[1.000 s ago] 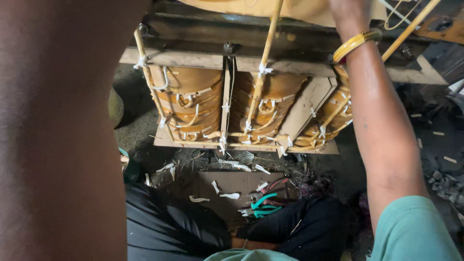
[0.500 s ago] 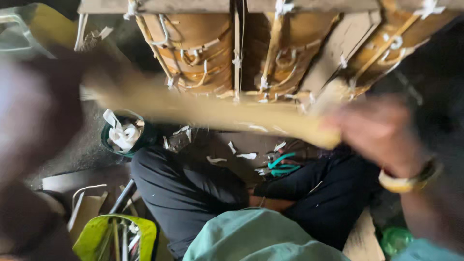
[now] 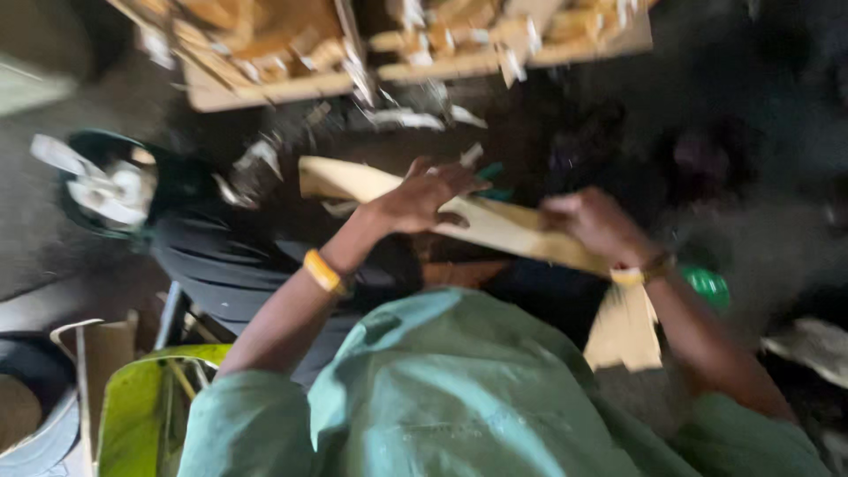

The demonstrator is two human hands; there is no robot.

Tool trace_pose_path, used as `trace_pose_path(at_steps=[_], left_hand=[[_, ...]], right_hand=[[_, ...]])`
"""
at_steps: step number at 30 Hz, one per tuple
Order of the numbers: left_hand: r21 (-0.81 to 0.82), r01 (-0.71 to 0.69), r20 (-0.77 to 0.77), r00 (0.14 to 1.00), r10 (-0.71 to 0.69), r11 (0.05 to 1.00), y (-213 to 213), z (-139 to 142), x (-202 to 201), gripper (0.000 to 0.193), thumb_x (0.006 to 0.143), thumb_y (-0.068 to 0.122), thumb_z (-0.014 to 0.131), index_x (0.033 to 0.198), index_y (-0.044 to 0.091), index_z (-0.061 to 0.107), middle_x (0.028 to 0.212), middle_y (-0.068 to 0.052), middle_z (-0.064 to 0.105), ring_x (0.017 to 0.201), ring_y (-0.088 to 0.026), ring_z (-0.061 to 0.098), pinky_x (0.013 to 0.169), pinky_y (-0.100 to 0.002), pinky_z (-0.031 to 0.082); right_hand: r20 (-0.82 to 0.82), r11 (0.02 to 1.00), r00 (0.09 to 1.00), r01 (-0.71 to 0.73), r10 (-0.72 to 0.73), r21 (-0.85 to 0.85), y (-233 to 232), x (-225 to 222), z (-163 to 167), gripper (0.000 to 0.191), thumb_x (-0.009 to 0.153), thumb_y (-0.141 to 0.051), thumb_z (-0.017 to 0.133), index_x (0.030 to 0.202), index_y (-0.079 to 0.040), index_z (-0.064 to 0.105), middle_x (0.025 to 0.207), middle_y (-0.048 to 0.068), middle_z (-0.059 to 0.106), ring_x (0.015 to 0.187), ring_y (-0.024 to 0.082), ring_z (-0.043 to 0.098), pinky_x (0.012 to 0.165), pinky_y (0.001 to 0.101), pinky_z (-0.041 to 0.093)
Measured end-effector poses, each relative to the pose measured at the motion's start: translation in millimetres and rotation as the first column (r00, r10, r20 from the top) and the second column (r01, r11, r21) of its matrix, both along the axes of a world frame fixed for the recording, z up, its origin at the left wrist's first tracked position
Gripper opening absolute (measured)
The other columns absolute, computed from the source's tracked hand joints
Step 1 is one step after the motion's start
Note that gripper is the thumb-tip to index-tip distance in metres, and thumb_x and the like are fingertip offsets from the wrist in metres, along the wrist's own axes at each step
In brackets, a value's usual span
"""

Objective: The person sits on the floor of a workshop and works with thin bamboo strips. They pull a strip from a rack of wound bamboo coils, bend and fold the strip by hand, tie and adjust strips on the rack, then pick up scissors and cut the strip into small pieces over a cardboard sheet.

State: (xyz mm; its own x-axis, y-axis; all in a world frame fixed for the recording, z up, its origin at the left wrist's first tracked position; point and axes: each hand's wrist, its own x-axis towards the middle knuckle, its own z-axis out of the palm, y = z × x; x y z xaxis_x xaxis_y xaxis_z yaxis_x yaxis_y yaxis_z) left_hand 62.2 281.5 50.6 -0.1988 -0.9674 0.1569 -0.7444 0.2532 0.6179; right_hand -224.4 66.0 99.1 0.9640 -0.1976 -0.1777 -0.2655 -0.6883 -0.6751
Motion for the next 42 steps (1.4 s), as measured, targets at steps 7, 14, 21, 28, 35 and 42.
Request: trace_pose_path(at_steps=[7,14,21,28,35,42], left_hand=[[0.046,0.007,-0.31,0.951,0.007,0.999,-49.0,-69.3,7.1,0.023,0.091,0.018,0.071,0.109,0.003,0.072,0.099,-0.022,0.072,0.093,-0.039,0.07,0.078,-0.044,0.054],[0.174,-0.011,-0.357,0.931,0.074,0.985,-62.4,-89.0,-4.7,0.016,0.098,0.016,0.067,0.1,0.001,0.069,0.092,-0.023,0.069,0.082,-0.04,0.066,0.073,-0.045,0.052],[0.132,-0.069,-0.465,0.877,0.123,0.989,-66.7,-86.6,-4.8,0.021,0.1,0.022,0.065,0.094,0.002,0.067,0.083,-0.02,0.065,0.072,-0.033,0.063,0.069,-0.046,0.049],[0.168,-0.168,-0.398,0.89,0.223,0.971,-66.5,-77.4,-6.5,0.029,0.103,0.029,0.063,0.095,0.002,0.066,0.087,-0.024,0.065,0.081,-0.043,0.062,0.073,-0.048,0.05],[0.17,-0.357,-0.39,0.832,0.396,0.918,-64.8,-96.5,-13.6,0.035,0.103,0.036,0.059,0.11,0.005,0.073,0.089,-0.026,0.068,0.085,-0.046,0.065,0.072,-0.05,0.052],[0.32,-0.674,-0.458,0.505,0.732,0.666,-49.2,-102.8,-1.7,0.037,0.1,0.037,0.066,0.098,0.002,0.074,0.075,-0.023,0.07,0.068,-0.039,0.066,0.064,-0.045,0.05]], right_hand=[[-0.069,0.957,0.971,0.237,-0.228,0.169,-54.9,-38.8,6.3,0.02,0.09,-0.016,0.079,0.099,0.001,0.072,0.087,0.005,0.077,0.088,0.01,0.071,0.08,0.0276,0.058],[-0.016,0.824,0.859,0.496,-0.512,0.274,-93.0,-99.7,-13.1,0.015,0.1,-0.013,0.077,0.099,0.0,0.072,0.089,0.003,0.07,0.081,0.004,0.058,0.075,0.0244,0.046],[0.029,0.631,0.687,0.649,-0.726,0.426,-86.4,-121.5,-36.4,0.013,0.102,-0.011,0.078,0.096,-0.005,0.069,0.085,-0.004,0.064,0.08,0.002,0.053,0.071,0.0206,0.041],[0.211,0.668,0.645,0.632,-0.734,0.392,-75.1,-124.7,-40.6,0.009,0.097,-0.006,0.077,0.099,-0.002,0.07,0.095,-0.002,0.07,0.088,0.003,0.063,0.082,0.0204,0.051],[0.27,0.678,0.623,0.696,-0.734,0.238,-64.0,-129.2,-56.5,0.005,0.098,-0.004,0.075,0.101,0.0,0.074,0.091,-0.002,0.07,0.084,0.004,0.061,0.078,0.0222,0.049],[0.313,0.631,0.553,0.723,-0.772,0.281,-47.8,-142.5,-50.4,0.007,0.102,-0.006,0.072,0.103,0.001,0.072,0.089,-0.003,0.065,0.083,0.002,0.055,0.075,0.0215,0.045]])
